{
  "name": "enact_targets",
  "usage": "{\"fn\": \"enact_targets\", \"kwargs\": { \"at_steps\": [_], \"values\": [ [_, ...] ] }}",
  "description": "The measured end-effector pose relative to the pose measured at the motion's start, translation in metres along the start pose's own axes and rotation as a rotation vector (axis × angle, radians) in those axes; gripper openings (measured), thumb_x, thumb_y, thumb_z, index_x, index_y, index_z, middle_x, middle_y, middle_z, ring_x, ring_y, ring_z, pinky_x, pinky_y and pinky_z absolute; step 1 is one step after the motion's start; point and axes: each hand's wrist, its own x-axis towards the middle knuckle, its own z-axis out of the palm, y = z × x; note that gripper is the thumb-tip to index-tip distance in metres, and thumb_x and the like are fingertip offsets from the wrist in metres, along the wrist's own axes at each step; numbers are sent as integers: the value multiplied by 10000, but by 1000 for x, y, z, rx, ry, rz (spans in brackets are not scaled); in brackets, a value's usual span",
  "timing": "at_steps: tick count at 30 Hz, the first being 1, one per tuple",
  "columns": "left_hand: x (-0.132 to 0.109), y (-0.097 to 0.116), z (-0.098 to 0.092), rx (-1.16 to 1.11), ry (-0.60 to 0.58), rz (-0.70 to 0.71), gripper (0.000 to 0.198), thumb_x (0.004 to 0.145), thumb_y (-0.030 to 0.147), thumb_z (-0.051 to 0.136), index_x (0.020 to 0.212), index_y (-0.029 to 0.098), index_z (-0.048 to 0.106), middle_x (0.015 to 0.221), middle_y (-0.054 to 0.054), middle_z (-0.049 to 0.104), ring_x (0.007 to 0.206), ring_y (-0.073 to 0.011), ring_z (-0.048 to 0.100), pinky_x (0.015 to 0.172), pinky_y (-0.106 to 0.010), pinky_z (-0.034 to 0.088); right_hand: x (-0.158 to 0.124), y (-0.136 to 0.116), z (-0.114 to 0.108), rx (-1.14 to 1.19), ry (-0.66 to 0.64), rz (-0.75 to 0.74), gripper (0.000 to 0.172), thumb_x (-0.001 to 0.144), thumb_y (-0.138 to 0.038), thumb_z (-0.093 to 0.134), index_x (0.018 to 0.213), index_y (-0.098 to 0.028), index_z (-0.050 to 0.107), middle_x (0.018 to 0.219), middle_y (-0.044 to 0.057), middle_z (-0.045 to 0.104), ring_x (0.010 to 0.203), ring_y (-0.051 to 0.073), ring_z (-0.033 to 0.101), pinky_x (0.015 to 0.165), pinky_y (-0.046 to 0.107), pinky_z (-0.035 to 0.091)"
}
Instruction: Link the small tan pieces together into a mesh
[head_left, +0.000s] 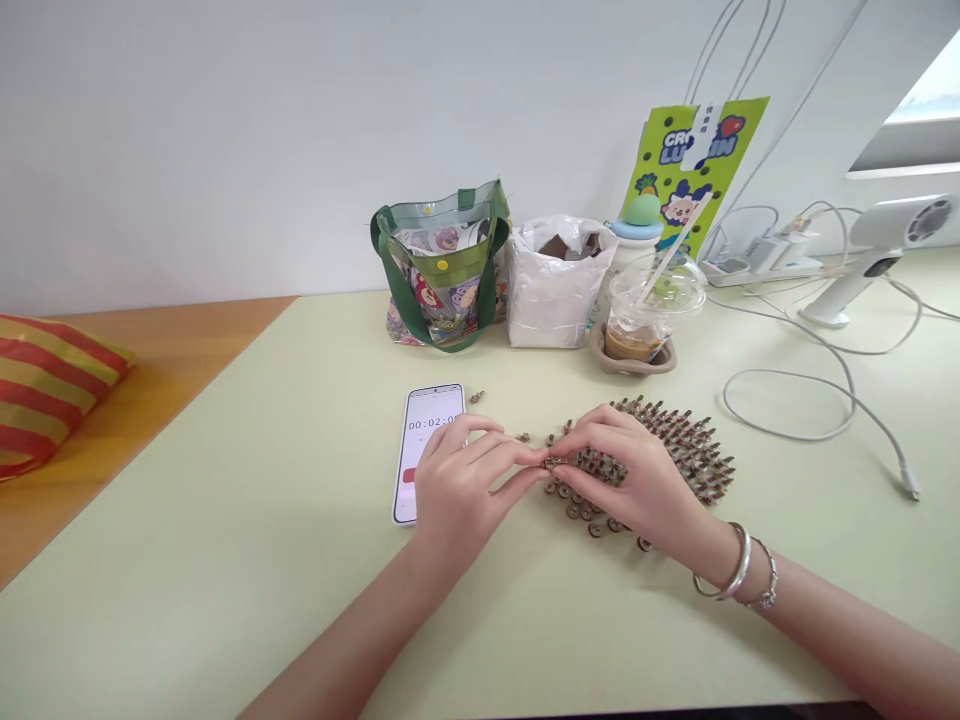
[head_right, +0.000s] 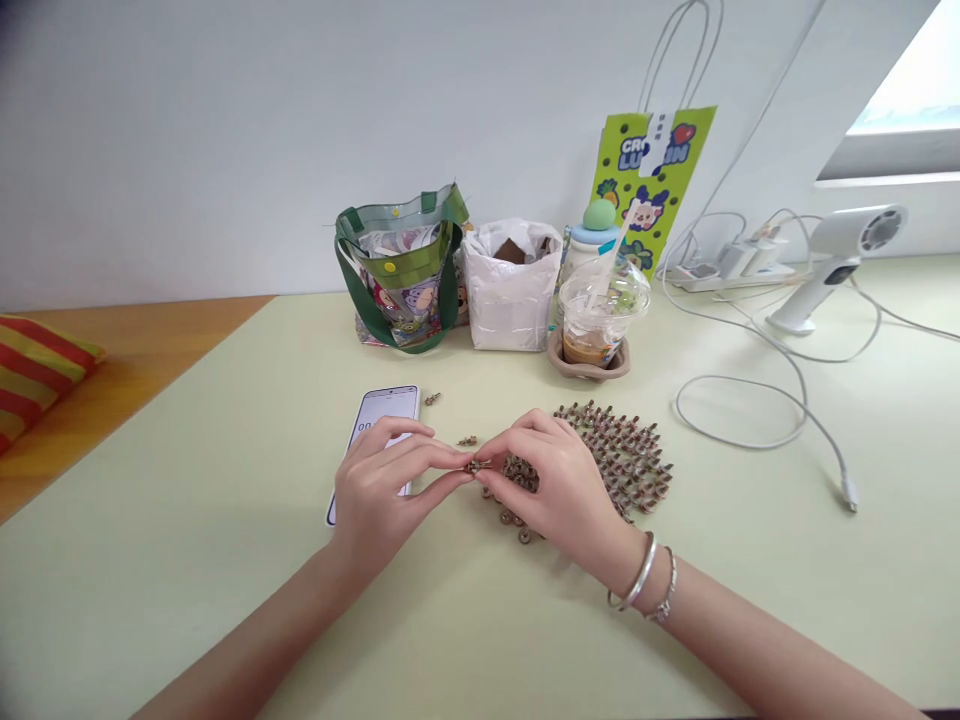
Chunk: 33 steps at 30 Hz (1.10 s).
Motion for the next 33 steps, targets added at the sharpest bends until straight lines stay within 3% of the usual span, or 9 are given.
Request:
{"fn": "enact_targets", "kwargs": {
  "at_steps": [7, 14, 20, 26, 33],
  "values": [
    [0, 0, -1, -16, -15, -29, 65, 743, 318, 688, 734, 260, 657, 696, 84, 695, 809, -169, 565, 728, -302, 400, -1, 1, 1, -187, 113, -176, 57, 809, -233, 604, 860, -222, 626, 730, -13, 669, 730, 141, 565, 731, 325, 402],
    [-1, 0, -1, -34, -134, -106, 64, 778, 330, 649, 759, 269, 655, 698, 73, 684, 802, -171, 558, 720, -307, 373, 0, 3, 2, -256, 150, -249, 54, 807, -182, 597, 838, -224, 613, 695, -28, 657, 704, 131, 560, 718, 310, 392],
    [0, 1, 0, -11, -75, -103, 55, 759, 288, 668, 758, 241, 638, 679, 51, 667, 748, -162, 561, 677, -296, 394, 0, 5, -1, -213, 16, -157, 154, 821, -261, 567, 968, -215, 574, 827, 19, 668, 814, 176, 560, 766, 353, 391],
    [-1, 4, -1, 11, 6, 25, 70, 743, 227, 683, 723, 232, 616, 664, 66, 678, 757, -160, 581, 693, -292, 411, 0, 0, -2, -93, -64, -49, 112, 858, -303, 514, 895, -222, 581, 830, 20, 661, 830, 182, 549, 771, 363, 387],
    [0, 2, -1, 17, -7, 33, 80, 755, 292, 679, 714, 245, 630, 663, 70, 683, 771, -165, 588, 723, -305, 403, 0, 0, -2, -80, -17, -56, 105, 838, -317, 562, 869, -236, 623, 781, 5, 666, 784, 168, 557, 755, 346, 381]
  ]
}}
